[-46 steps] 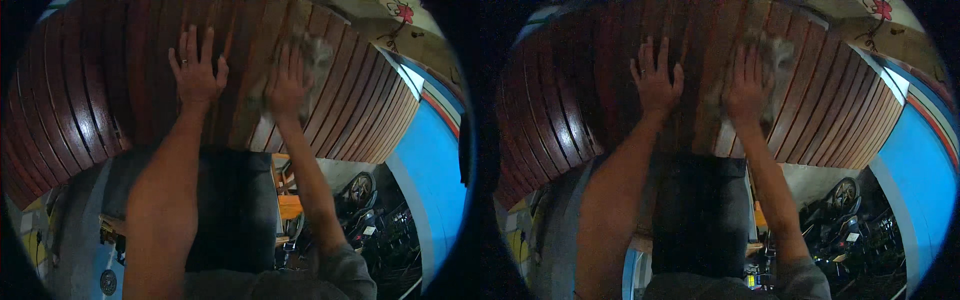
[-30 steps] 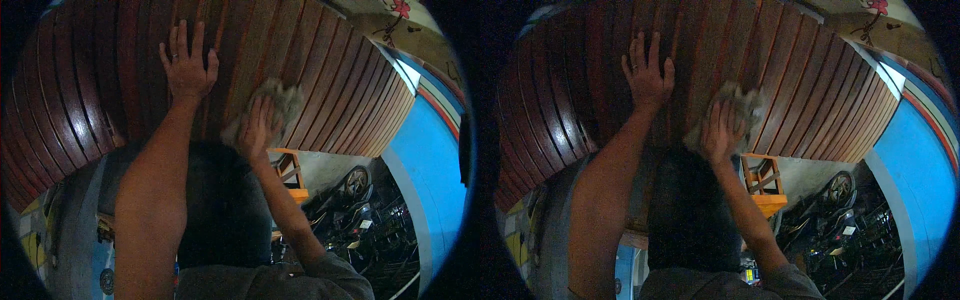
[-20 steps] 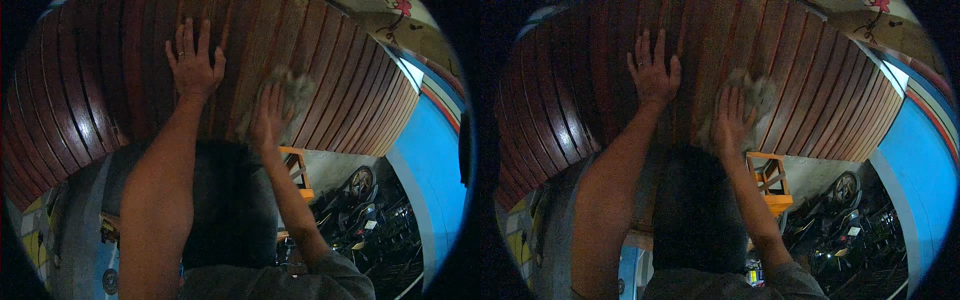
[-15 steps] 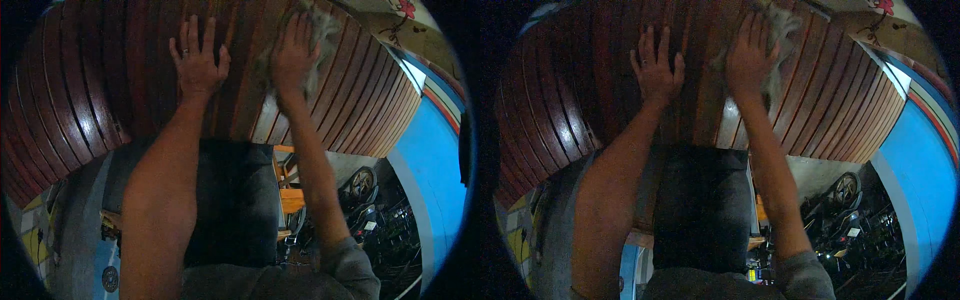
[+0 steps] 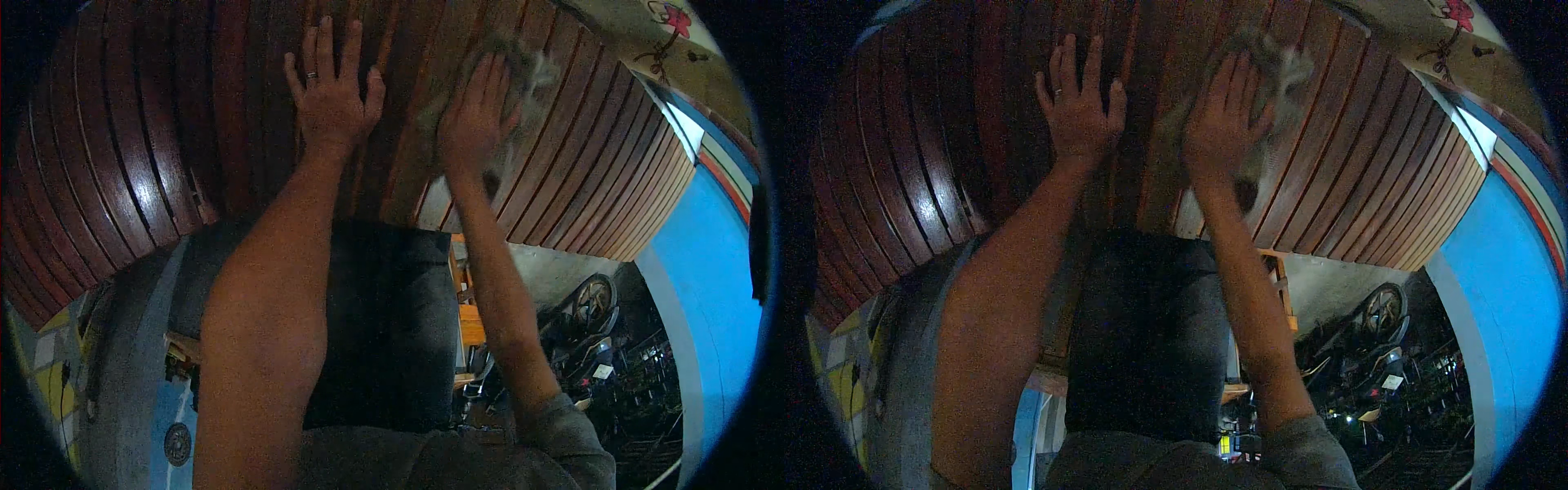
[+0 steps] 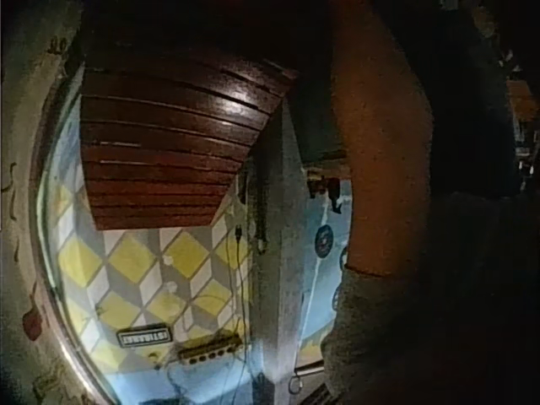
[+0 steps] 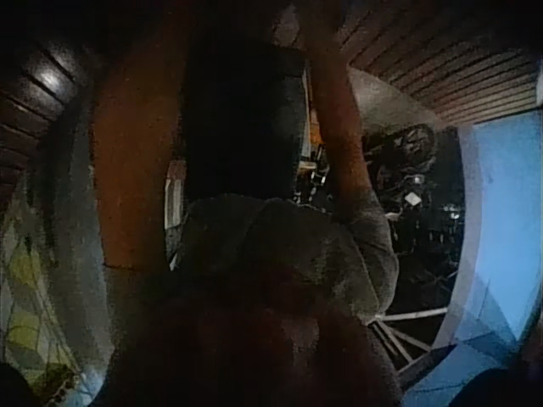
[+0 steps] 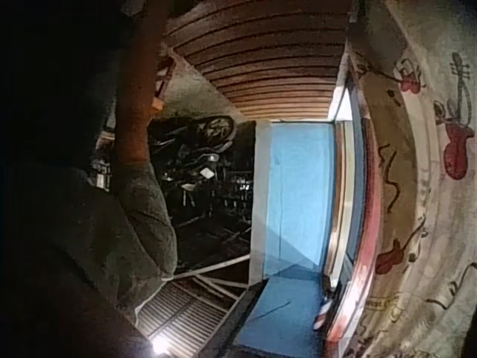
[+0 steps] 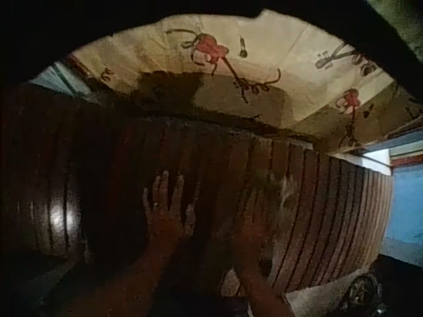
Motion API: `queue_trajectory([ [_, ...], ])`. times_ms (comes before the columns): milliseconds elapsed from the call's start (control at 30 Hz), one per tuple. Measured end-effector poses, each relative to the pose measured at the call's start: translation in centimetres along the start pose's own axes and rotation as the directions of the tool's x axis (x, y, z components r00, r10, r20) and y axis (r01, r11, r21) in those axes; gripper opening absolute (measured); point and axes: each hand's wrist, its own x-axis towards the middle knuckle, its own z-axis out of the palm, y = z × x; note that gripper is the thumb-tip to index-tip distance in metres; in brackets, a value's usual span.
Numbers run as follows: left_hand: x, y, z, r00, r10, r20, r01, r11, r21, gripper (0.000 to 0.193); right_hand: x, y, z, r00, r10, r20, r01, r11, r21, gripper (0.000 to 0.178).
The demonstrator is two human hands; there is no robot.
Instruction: The person wipes the surface of a wooden slatted bench using a cloth. They systematically rub the cloth along the grain of the wood, covering the entire visible surface of the bench.
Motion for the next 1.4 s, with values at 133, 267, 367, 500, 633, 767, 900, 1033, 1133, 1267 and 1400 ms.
queue_trajectory([
  [133,0.1,0.5,0.2,1.000,-0.017,0.022,0.017,1.000,-0.014,0.061,-13.2,-0.9,-3.4,0.939,0.093,0.331,-0.073,0.995,-0.073,0.062],
  [267,0.3,0.5,0.0,1.000,0.000,-0.014,0.000,1.000,-0.021,0.062,-19.2,-0.3,-4.2,0.941,-0.068,0.331,0.076,0.997,-0.011,0.066],
  [367,0.0,0.3,0.6,1.000,0.009,-0.026,-0.009,1.000,-0.010,0.062,-16.3,-0.6,-4.3,0.925,-0.050,0.377,0.060,0.998,-0.014,0.063],
  [500,0.3,0.1,0.2,0.999,0.023,-0.037,-0.023,1.000,0.012,0.064,-3.7,-0.6,-2.0,0.978,-0.046,0.202,0.040,0.999,0.037,0.057],
  [633,0.5,0.7,0.2,1.000,0.014,0.000,-0.014,1.000,0.014,0.064,8.7,0.9,1.2,0.984,-0.099,-0.145,0.100,0.995,0.002,0.058],
  [767,0.3,0.4,0.3,1.000,0.020,-0.010,-0.020,1.000,0.023,0.063,12.6,1.0,1.6,0.983,-0.091,-0.158,0.087,0.996,-0.032,0.057],
  [900,0.4,0.3,0.1,1.000,0.012,-0.007,-0.011,0.999,0.040,0.062,12.3,0.9,1.5,0.987,-0.086,-0.139,0.075,0.994,-0.080,0.057],
  [1033,0.0,0.1,0.5,1.000,0.011,-0.011,-0.011,0.999,0.035,0.062,6.9,0.4,1.2,0.994,-0.075,-0.075,0.065,0.989,-0.132,0.056],
  [1133,0.2,0.2,0.3,1.000,0.009,-0.020,-0.009,1.000,0.023,0.062,-0.9,-0.5,0.0,0.999,-0.030,0.030,0.030,0.999,-0.019,0.058],
  [1267,0.5,0.9,0.0,1.000,-0.010,0.007,0.010,1.000,0.019,0.062,-13.4,-0.8,-4.0,0.914,-0.078,0.398,0.127,0.987,-0.098,0.063],
  [1400,0.4,0.7,0.3,1.000,-0.004,0.000,0.004,1.000,-0.004,0.063,-19.8,-0.6,-4.2,0.914,-0.166,0.371,0.164,0.986,0.036,0.064],
])
